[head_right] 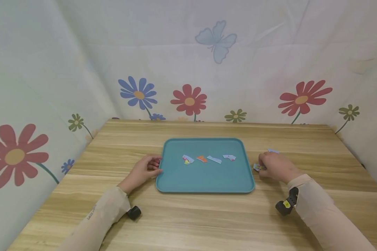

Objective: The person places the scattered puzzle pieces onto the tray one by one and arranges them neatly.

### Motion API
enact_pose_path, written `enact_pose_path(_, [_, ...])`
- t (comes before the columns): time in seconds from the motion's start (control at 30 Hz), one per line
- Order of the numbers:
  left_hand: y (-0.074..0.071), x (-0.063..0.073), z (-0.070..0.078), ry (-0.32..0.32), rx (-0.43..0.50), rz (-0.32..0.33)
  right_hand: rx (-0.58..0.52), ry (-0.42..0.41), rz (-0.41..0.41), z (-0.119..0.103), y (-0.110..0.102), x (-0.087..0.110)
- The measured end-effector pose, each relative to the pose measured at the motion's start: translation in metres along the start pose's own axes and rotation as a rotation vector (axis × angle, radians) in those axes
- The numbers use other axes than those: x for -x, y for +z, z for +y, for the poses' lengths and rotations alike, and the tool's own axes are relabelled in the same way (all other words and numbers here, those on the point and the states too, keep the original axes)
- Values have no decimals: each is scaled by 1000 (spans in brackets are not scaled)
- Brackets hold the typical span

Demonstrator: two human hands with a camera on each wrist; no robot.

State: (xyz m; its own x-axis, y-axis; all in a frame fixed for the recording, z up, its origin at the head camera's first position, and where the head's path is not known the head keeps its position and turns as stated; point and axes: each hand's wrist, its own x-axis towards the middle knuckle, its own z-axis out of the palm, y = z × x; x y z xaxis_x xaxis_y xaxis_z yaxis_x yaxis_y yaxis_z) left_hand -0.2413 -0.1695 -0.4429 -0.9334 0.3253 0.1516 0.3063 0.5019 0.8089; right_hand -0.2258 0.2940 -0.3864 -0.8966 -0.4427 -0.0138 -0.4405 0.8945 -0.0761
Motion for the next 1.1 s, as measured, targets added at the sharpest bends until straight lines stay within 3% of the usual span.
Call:
enact_pose_path(0.1, [-1, 3, 9, -1, 13, -2, -5, 19, -6, 0, -3, -1])
enact_pose_path(0.27, [0, 3, 11, -15, 21, -1, -34, 42, -25, -3, -11, -1])
enact_pose_path(0.33, [2, 0, 1, -7, 19, 5, -52, 53, -30, -5, -14, -1])
enact_pose_path(0.47, [1, 0, -1, 1, 23, 4, -88, 75, -45, -9, -22, -3])
enact_pose_path(1.1, [0, 0, 2, -14, 27, -1, -43, 23, 9, -44, -41, -22])
